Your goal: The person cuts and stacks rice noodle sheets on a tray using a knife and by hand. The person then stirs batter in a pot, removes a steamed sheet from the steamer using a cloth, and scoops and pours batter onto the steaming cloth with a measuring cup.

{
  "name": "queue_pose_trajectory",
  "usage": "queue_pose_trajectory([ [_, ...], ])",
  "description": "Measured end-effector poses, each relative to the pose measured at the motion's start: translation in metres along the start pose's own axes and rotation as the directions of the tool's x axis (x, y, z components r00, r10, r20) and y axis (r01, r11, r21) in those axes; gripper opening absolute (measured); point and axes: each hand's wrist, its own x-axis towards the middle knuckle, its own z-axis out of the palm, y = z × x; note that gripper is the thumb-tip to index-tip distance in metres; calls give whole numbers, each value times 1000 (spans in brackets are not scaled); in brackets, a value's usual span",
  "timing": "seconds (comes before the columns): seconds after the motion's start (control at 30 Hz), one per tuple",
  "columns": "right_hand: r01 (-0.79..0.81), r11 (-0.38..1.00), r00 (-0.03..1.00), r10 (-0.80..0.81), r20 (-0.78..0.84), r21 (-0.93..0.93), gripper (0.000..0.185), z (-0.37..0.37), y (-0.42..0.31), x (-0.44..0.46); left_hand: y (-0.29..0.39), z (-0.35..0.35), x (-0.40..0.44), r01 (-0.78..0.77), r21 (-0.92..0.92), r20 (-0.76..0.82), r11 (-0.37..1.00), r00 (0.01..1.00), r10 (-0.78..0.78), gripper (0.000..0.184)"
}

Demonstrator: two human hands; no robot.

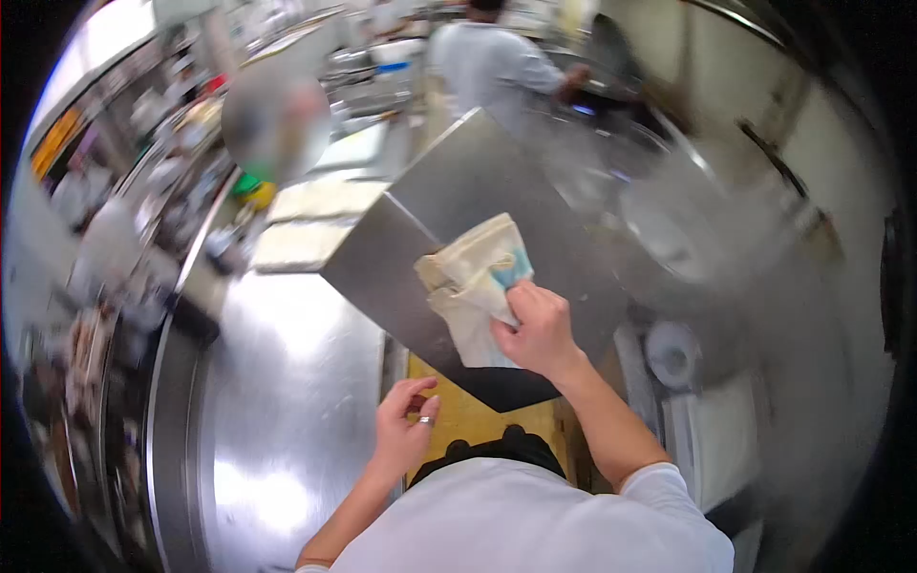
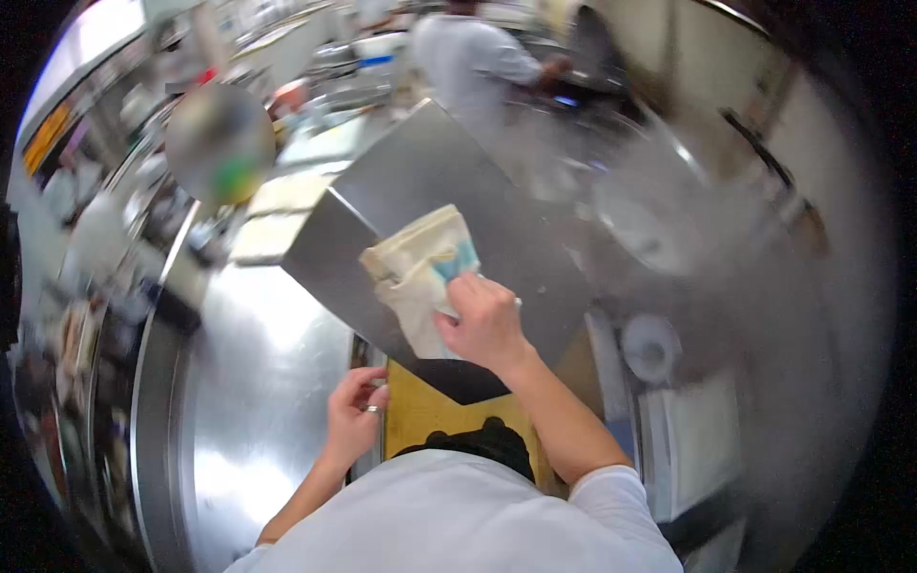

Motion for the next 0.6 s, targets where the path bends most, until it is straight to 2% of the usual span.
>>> queue_pose_trajectory([
  [0.03,25,999,999,-27,46,35,27,26,-8,10,-8,-15,-4,19,14,-52,1000,998,-18,27],
  [0.1,74,984,991,-91,101,161,26,40,2,19,-5,-1,-20,81,44,-168,996,983,-72,27],
  [0.17,115,962,974,-158,164,247,25,93,-12,38,-25,-28,-29,150,42,-282,988,950,-132,28],
  [0.23,147,931,946,-230,227,333,24,136,-13,52,-39,-33,-42,240,-35,-404,970,884,-233,28],
  [0.37,106,887,872,-300,388,449,20,227,-23,52,-70,-46,-66,299,-101,-590,949,750,-299,29],
  [0.53,-27,862,732,-327,597,506,20,318,-34,66,-55,-46,-58,387,-164,-748,907,550,-370,29],
  [0.6,-25,850,704,-358,613,526,20,353,-38,71,-55,-41,-52,400,-187,-785,897,488,-382,29],
])
